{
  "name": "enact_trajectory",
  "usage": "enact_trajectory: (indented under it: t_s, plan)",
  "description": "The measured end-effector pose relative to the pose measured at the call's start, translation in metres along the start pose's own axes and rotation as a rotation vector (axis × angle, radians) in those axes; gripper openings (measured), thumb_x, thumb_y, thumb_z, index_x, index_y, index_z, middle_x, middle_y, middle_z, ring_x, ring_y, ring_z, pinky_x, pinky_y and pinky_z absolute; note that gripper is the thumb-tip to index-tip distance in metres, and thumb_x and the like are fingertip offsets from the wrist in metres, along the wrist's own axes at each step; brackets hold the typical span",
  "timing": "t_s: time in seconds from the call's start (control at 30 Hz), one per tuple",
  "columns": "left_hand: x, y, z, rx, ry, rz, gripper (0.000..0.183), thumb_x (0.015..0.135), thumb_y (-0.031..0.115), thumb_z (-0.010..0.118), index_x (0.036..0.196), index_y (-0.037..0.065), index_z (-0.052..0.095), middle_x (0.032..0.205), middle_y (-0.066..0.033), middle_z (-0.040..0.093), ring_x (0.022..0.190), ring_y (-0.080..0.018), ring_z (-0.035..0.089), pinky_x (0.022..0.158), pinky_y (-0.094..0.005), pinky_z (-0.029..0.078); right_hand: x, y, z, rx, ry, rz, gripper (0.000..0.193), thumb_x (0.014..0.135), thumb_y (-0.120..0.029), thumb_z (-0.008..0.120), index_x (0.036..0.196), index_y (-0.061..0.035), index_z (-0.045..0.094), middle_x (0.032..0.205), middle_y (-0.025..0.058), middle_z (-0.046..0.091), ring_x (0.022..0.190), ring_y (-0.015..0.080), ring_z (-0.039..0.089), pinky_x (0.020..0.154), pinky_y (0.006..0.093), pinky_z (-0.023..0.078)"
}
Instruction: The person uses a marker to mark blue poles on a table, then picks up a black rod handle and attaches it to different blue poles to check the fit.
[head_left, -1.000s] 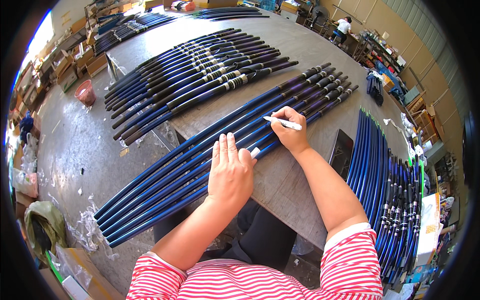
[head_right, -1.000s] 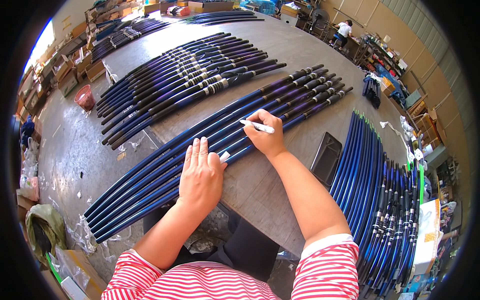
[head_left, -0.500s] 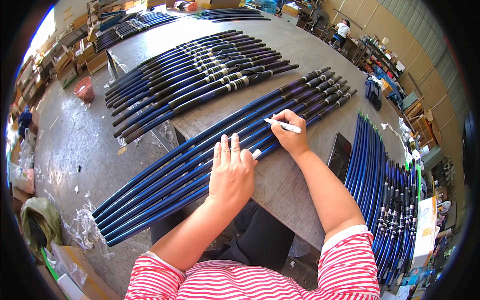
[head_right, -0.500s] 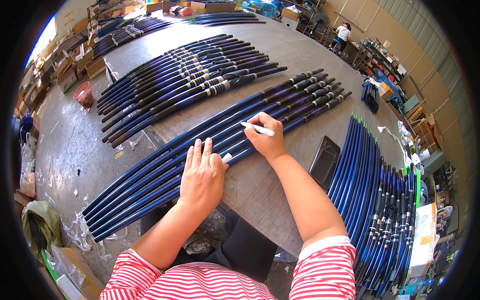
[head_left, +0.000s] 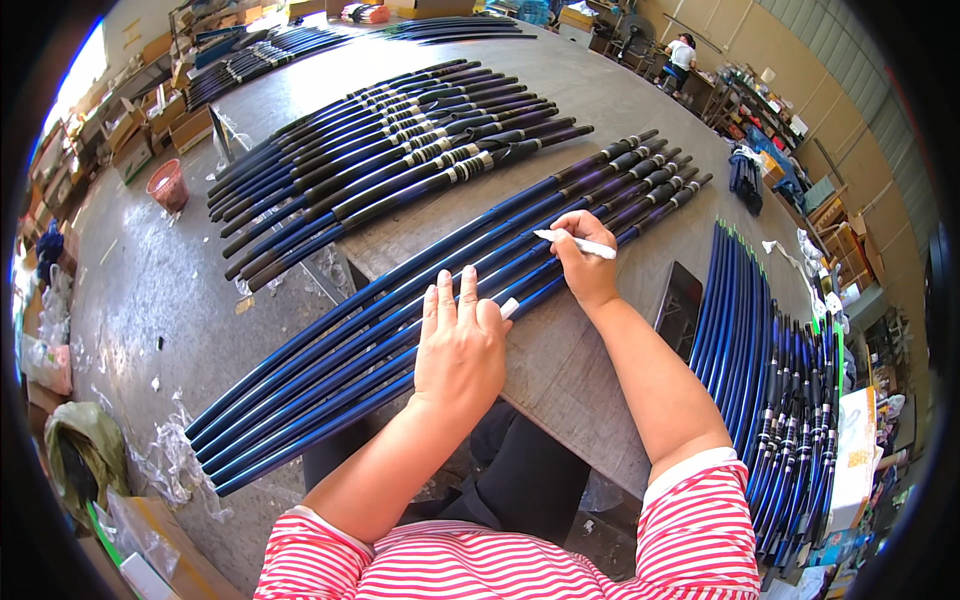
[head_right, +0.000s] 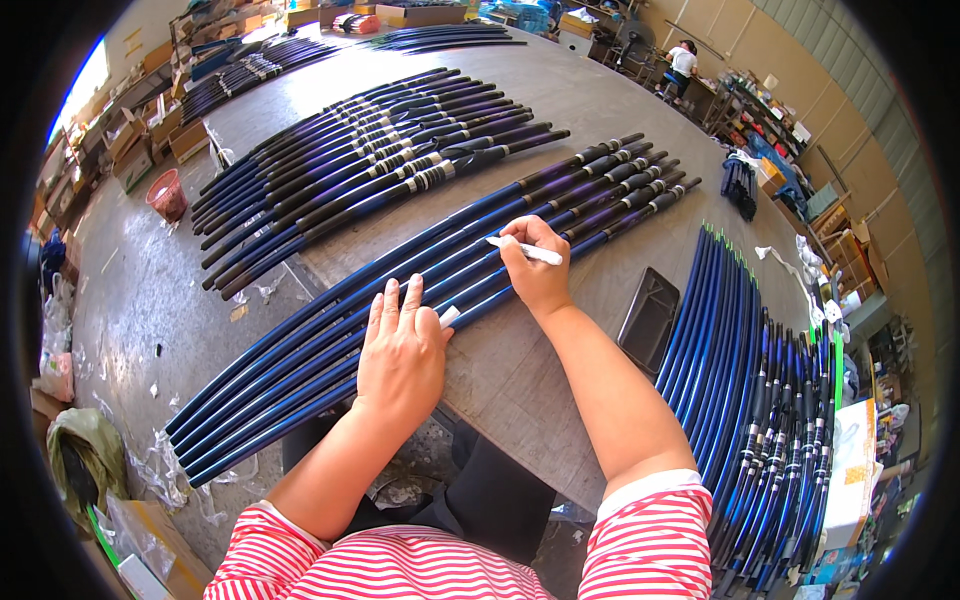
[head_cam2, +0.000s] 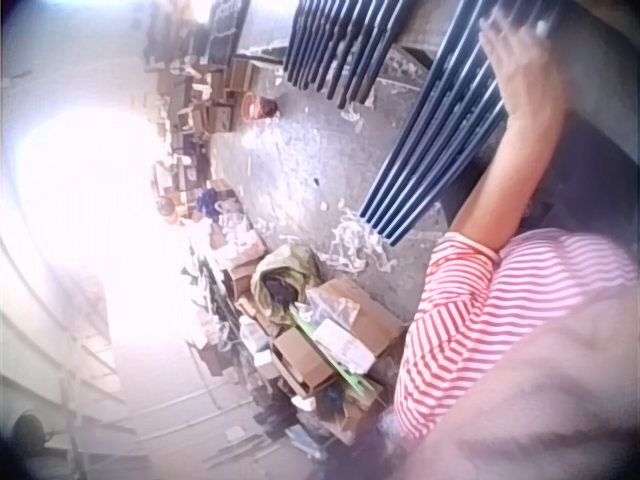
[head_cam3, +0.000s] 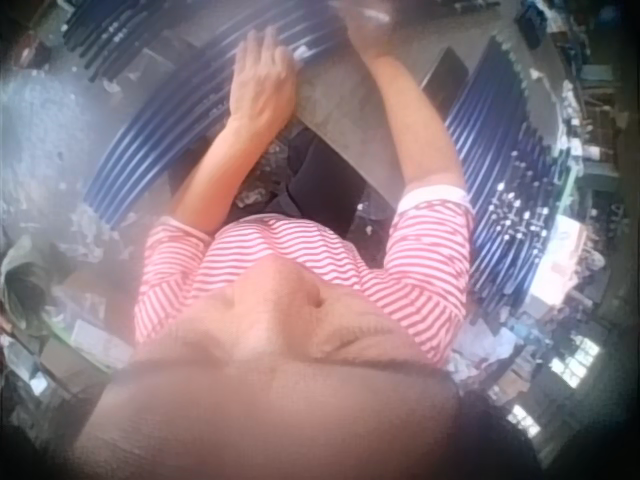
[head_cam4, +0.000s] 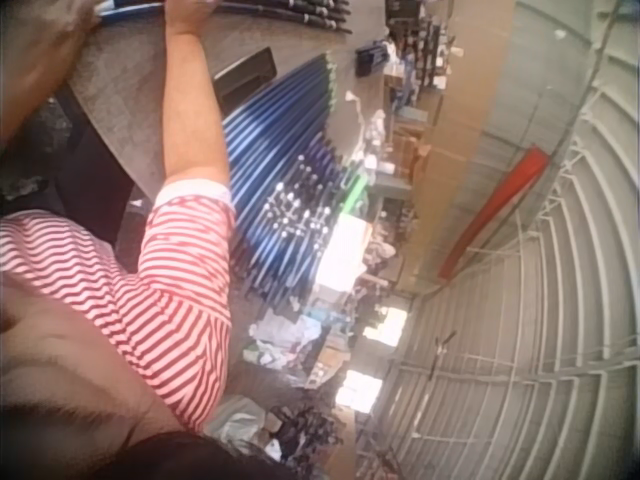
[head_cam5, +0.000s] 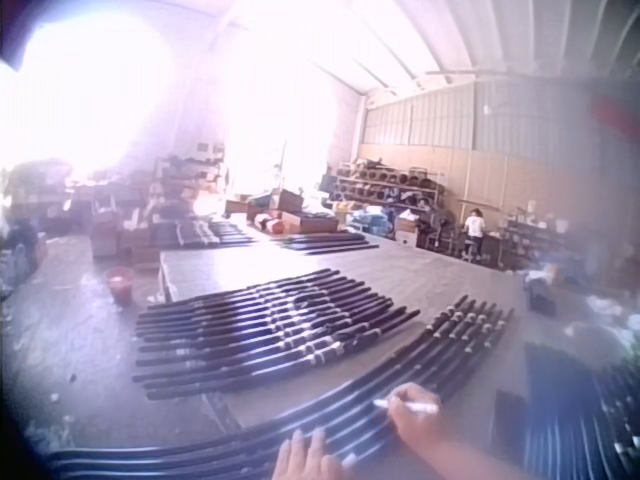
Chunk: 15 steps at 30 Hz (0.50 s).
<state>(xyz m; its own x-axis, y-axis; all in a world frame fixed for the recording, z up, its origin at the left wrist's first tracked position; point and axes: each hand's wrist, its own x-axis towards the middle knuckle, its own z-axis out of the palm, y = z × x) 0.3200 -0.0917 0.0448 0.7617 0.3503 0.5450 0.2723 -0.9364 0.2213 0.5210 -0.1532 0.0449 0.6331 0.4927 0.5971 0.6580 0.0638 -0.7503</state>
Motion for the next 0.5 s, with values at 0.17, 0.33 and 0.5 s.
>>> enact_trajectory:
  t_s: [0.17, 0.33, 0.5]
  plan:
    - [0.0000, -0.0007, -0.0006, -0.024, 0.001, 0.013, 0.023, 0.086, 0.018, 0.053, 0.082, -0.003, 0.043, 0.123, -0.0279, 0.046, 0.117, -0.0473, 0.040, 0.099, -0.0517, 0.031, -0.0011, -0.0015, -0.0004, 0.110, 0.004, 0.164, 0.029, 0.085, -0.026, 0.060, 0.067, -0.0031, 0.058, 0.056, 0.0025, 0.058, 0.050, 0.0055, 0.053, 0.047, 0.0209, 0.041]
    - [-0.0001, 0.0001, -0.0009, -0.004, -0.002, 0.006, 0.024, 0.086, 0.019, 0.053, 0.083, -0.003, 0.044, 0.122, -0.0287, 0.046, 0.117, -0.0468, 0.041, 0.099, -0.0511, 0.031, -0.0012, -0.0043, 0.0045, -0.029, 0.004, 0.034, 0.021, 0.079, -0.020, 0.066, 0.068, -0.0024, 0.060, 0.057, 0.0039, 0.061, 0.052, 0.0072, 0.056, 0.048, 0.0222, 0.043]
    - [0.0001, 0.0003, -0.0005, 0.001, -0.005, 0.002, 0.024, 0.085, 0.019, 0.054, 0.083, -0.003, 0.044, 0.122, -0.0292, 0.046, 0.117, -0.0463, 0.041, 0.099, -0.0508, 0.030, -0.0016, -0.0043, 0.0034, -0.129, -0.010, -0.001, 0.016, 0.075, -0.014, 0.066, 0.067, -0.0017, 0.060, 0.058, 0.0061, 0.061, 0.052, 0.0102, 0.058, 0.050, 0.0242, 0.045]
